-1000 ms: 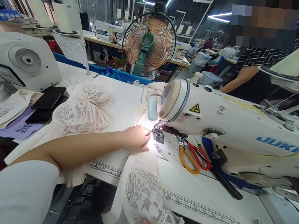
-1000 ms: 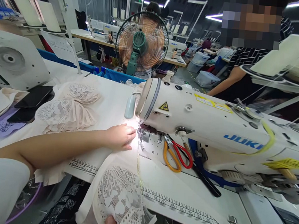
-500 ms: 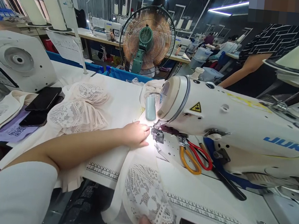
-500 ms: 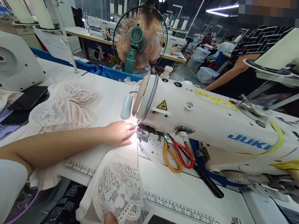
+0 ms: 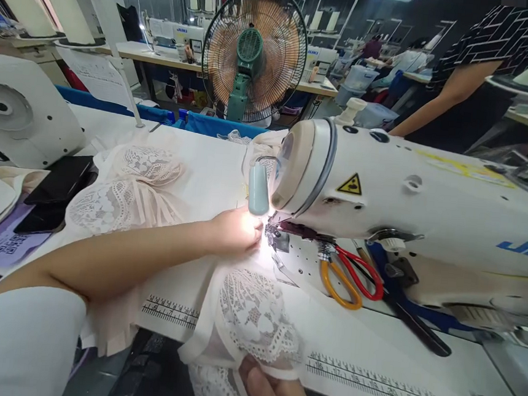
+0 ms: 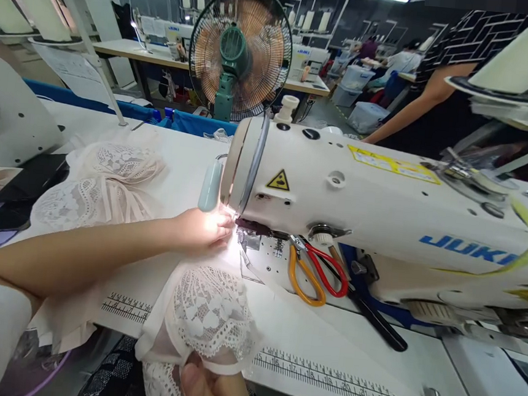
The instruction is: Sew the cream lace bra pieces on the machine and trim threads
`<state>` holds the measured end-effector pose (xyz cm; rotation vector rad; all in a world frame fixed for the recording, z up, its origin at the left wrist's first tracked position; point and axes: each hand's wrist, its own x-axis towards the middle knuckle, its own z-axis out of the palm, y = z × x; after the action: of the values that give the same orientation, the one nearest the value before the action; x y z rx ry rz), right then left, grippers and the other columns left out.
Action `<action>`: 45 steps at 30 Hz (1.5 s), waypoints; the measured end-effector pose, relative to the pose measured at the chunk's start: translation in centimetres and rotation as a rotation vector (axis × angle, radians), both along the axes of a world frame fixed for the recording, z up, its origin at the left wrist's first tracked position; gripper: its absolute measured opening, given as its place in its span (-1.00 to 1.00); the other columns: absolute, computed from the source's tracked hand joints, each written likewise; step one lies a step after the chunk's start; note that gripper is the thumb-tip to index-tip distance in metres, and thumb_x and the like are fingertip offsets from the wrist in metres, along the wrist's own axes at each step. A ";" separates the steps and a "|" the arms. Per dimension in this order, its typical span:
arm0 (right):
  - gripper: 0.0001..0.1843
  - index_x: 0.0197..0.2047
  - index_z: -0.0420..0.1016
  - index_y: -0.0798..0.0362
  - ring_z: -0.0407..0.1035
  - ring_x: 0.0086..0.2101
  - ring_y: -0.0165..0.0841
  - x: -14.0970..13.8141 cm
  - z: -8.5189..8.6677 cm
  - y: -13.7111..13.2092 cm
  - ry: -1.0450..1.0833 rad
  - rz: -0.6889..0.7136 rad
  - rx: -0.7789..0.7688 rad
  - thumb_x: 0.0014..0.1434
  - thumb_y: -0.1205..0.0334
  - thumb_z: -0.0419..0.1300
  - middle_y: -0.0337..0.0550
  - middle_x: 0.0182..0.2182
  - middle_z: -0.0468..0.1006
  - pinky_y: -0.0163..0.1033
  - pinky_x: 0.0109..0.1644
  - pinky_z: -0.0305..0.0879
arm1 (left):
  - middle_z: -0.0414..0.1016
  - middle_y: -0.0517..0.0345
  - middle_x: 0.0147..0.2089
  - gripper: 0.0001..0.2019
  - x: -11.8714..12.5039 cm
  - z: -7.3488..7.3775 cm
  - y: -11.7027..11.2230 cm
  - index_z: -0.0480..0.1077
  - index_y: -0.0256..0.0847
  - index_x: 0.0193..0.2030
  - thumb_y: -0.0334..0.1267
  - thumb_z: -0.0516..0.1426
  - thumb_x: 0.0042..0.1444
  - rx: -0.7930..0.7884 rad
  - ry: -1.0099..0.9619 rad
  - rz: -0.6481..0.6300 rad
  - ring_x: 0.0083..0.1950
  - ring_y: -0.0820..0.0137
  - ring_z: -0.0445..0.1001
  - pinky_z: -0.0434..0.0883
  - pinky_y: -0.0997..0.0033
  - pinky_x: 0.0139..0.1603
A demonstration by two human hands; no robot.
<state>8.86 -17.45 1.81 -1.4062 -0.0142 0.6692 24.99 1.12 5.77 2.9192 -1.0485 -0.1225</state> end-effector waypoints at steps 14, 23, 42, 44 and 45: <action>-0.39 0.10 0.39 -0.02 0.21 0.13 -0.09 2.9 -0.2 3.5 0.152 -0.080 0.362 0.00 -0.06 0.27 -0.02 0.04 0.47 0.09 0.27 -0.09 | 0.46 -0.04 -0.03 -0.56 -1.0 2.3 -0.5 0.49 -0.24 -0.17 -0.07 -0.15 0.28 0.014 0.291 -0.106 -0.02 0.26 0.42 0.37 0.33 -0.09; -0.32 0.13 0.34 -0.07 0.15 0.17 -0.15 3.9 0.0 4.5 0.114 -0.095 0.359 -0.05 -0.11 0.29 -0.08 0.00 0.50 0.03 0.30 -0.17 | 0.45 -0.05 -0.01 -0.50 -1.9 1.7 -1.3 0.47 -0.28 -0.10 0.05 -0.13 0.24 0.113 0.169 -0.048 -0.05 0.23 0.42 0.41 0.32 -0.14; -0.44 0.17 0.28 -0.13 0.09 0.19 -0.24 4.9 0.4 5.9 0.099 -0.032 0.570 0.09 0.05 0.21 -0.20 0.11 0.37 -0.11 0.27 -0.04 | 0.46 -0.16 -0.08 -0.43 -0.2 -0.7 -0.8 0.45 -0.43 -0.08 0.07 -0.11 0.22 0.189 -0.174 -0.125 -0.02 0.12 0.36 0.30 0.11 0.01; -0.43 0.18 0.26 -0.15 0.03 0.22 -0.25 5.0 0.5 5.8 0.078 -0.019 0.517 0.10 0.01 0.19 -0.23 0.14 0.34 -0.11 0.30 -0.12 | 0.46 -0.15 -0.11 -0.44 0.1 -0.7 -0.7 0.46 -0.42 -0.11 0.07 -0.11 0.22 0.192 -0.186 -0.126 -0.02 0.10 0.36 0.30 0.09 0.00; -0.43 0.18 0.25 -0.16 0.01 0.23 -0.26 5.1 0.5 5.8 0.060 -0.012 0.485 0.11 -0.01 0.18 -0.24 0.16 0.32 -0.10 0.31 -0.16 | 0.45 -0.15 -0.10 -0.45 0.2 -0.7 -0.7 0.47 -0.41 -0.12 0.08 -0.10 0.21 0.195 -0.187 -0.119 -0.01 0.08 0.35 0.29 0.07 0.00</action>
<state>13.96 -11.64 2.34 -0.9195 -0.1133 0.6455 25.17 0.45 5.07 3.0893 -1.3074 0.0495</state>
